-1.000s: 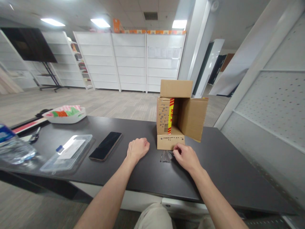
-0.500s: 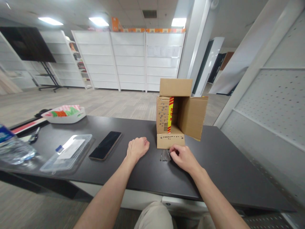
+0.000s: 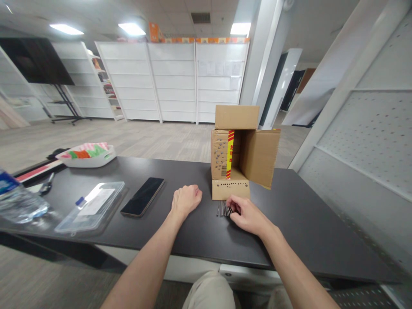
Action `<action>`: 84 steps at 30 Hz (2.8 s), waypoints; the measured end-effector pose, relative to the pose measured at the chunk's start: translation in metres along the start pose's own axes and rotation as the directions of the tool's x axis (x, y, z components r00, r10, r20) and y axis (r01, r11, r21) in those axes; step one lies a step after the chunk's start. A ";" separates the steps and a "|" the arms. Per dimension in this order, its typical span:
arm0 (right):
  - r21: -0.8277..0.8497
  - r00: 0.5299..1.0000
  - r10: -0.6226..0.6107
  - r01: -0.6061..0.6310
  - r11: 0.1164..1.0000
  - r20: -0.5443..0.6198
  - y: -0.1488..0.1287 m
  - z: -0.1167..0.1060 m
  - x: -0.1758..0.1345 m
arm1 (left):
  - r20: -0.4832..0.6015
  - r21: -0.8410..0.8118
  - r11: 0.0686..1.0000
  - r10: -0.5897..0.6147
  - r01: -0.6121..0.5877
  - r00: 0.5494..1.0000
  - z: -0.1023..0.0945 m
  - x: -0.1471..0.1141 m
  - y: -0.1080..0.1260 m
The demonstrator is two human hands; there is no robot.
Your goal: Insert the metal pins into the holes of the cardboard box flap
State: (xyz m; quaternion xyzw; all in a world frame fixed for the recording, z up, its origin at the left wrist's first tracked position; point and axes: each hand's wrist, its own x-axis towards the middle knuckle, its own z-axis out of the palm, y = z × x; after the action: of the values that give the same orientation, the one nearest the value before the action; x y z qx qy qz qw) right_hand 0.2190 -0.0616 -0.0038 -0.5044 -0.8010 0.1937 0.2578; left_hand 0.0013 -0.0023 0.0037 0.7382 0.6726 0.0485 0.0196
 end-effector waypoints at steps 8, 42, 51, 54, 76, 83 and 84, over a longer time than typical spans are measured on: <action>-0.014 0.999 -0.006 0.006 1.000 0.054 -0.006 -0.002 -0.002 | -0.037 0.008 1.000 0.025 -0.025 0.999 0.004 0.001 -0.003; -0.070 0.995 -0.104 0.105 0.992 0.005 -0.014 0.001 -0.002 | -0.019 0.017 1.000 0.004 -0.004 1.000 0.001 -0.001 -0.001; -0.142 0.978 -0.208 0.206 0.968 0.000 -0.019 0.011 0.001 | -0.047 0.017 0.999 0.033 -0.033 0.998 0.004 0.001 -0.002; -0.154 0.977 -0.214 0.211 0.965 0.000 -0.019 0.013 0.002 | -0.049 0.020 0.999 0.036 -0.035 0.998 0.004 0.001 -0.002; -0.164 0.978 -0.207 0.203 0.965 -0.006 -0.018 0.012 0.003 | -0.046 0.015 0.999 0.035 -0.035 0.998 0.005 0.002 -0.003; -0.160 0.979 -0.206 0.202 0.966 -0.002 -0.019 0.012 0.003 | -0.035 0.001 1.000 0.024 -0.024 0.999 0.004 0.001 -0.003; -0.156 0.979 -0.206 0.202 0.967 -0.003 -0.019 0.012 0.003 | -0.036 0.002 1.000 0.024 -0.024 0.999 0.004 0.001 -0.003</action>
State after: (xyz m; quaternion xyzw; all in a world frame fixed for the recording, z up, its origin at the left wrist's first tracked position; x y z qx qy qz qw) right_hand 0.1973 -0.0669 -0.0019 -0.4398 -0.8587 0.0983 0.2442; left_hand -0.0008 -0.0005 -0.0005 0.7453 0.6639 0.0618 0.0063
